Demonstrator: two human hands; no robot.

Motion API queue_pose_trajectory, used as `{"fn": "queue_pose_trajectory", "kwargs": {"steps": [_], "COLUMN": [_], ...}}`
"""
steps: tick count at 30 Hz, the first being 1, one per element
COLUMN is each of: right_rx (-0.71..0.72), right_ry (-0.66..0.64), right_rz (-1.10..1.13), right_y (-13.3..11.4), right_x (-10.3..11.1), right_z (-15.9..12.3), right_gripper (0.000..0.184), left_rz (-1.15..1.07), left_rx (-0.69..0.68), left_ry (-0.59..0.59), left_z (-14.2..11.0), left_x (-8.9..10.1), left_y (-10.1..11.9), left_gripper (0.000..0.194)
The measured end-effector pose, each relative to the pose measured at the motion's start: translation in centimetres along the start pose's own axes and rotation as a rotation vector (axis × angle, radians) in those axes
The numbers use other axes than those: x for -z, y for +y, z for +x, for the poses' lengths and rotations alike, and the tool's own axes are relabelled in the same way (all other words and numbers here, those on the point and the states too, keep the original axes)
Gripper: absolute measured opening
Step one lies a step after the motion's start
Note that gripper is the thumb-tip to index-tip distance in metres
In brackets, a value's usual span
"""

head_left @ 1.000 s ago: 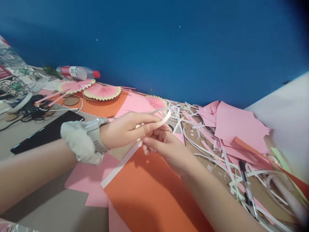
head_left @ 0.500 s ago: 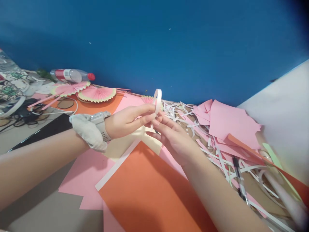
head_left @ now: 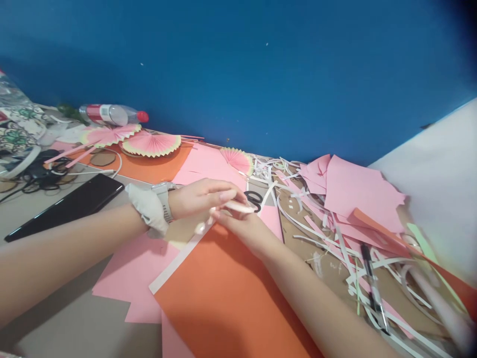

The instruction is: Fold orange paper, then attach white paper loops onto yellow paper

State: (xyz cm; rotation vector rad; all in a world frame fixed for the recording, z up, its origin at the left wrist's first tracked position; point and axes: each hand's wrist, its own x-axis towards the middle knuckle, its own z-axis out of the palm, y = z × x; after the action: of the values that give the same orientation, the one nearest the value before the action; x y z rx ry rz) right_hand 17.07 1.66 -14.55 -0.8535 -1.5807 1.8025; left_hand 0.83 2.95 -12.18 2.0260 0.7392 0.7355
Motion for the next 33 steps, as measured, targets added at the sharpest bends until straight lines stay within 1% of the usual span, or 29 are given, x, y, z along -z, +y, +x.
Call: {"fn": "queue_pose_trajectory", "kwargs": {"steps": [2,3,4,7,8,9,10,11,12,13,14,16,17,19,21,23,25,27,29,31,33], "right_rx": [0.018,0.028,0.036,0.06,0.072,0.087,0.107,0.135,0.171,0.214,0.261,0.34,0.356,0.331,0.266,0.198,0.135,0.086,0.014,-0.011,-0.03], "right_ry": [0.073,0.104,0.131,0.217,0.254,0.292,0.337,0.386,0.435,0.489,0.531,0.601,0.623,0.655,0.65,0.605,0.541,0.502,0.476,0.486,0.485], "right_rz": [0.154,0.218,0.266,0.344,0.366,0.385,0.405,0.429,0.453,0.479,0.503,0.541,0.556,0.577,0.575,0.548,0.498,0.406,0.266,0.207,0.156], "right_y": [0.8,1.0,1.2,1.4,1.4,1.3,1.1,0.8,0.4,-0.2,-0.8,-2.2,-2.9,-4.1,-4.8,-4.8,-4.0,-2.5,-0.7,0.9,2.0], "right_x": [0.2,0.3,0.4,0.9,1.1,1.3,1.4,1.6,1.9,2.1,2.5,3.2,3.6,4.1,4.0,3.2,1.9,0.2,-1.3,-2.6,-3.4], "right_z": [0.4,0.6,0.8,1.2,1.3,1.3,1.4,1.4,1.4,1.5,1.5,1.6,1.6,1.7,1.6,1.2,0.5,-0.2,-0.9,-1.3,-1.4], "right_gripper": [0.015,0.015,0.016,0.019,0.019,0.019,0.019,0.018,0.018,0.018,0.019,0.021,0.021,0.019,0.015,0.014,0.016,0.017,0.018,0.019,0.021], "left_rz": [0.088,0.137,0.187,0.319,0.347,0.377,0.465,0.555,0.646,0.737,0.836,0.876,0.946,0.99,0.952,0.879,0.823,0.8,0.806,0.828,0.862], "left_rx": [0.03,0.048,0.069,0.148,0.173,0.188,0.199,0.159,0.104,0.053,0.009,-0.032,-0.004,0.068,0.126,0.161,0.169,0.163,0.16,0.164,0.152], "left_ry": [0.031,0.065,0.111,0.239,0.235,0.19,0.079,-0.071,-0.148,-0.155,-0.132,-0.162,-0.154,-0.161,-0.193,-0.23,-0.27,-0.287,-0.259,-0.224,-0.209], "left_z": [-0.1,-0.3,-0.7,-3.0,-4.2,-5.7,-7.2,-8.8,-10.3,-11.7,-12.9,-14.4,-14.8,-14.8,-14.2,-13.3,-12.5,-11.8,-11.4,-11.6,-12.4], "left_x": [0.2,0.4,0.6,0.5,0.1,-0.6,-1.6,-2.9,-4.3,-5.8,-7.2,-9.5,-10.1,-10.5,-10.0,-9.0,-8.1,-7.5,-7.4,-7.5,-7.7], "left_y": [0.1,0.3,0.6,2.4,3.1,3.7,4.2,4.5,4.5,4.4,4.1,3.3,2.9,2.4,2.3,2.4,2.3,1.9,1.6,1.4,1.4], "left_gripper": [0.044,0.042,0.043,0.05,0.047,0.041,0.04,0.045,0.053,0.055,0.048,0.044,0.047,0.051,0.056,0.068,0.077,0.075,0.072,0.073,0.073]}}
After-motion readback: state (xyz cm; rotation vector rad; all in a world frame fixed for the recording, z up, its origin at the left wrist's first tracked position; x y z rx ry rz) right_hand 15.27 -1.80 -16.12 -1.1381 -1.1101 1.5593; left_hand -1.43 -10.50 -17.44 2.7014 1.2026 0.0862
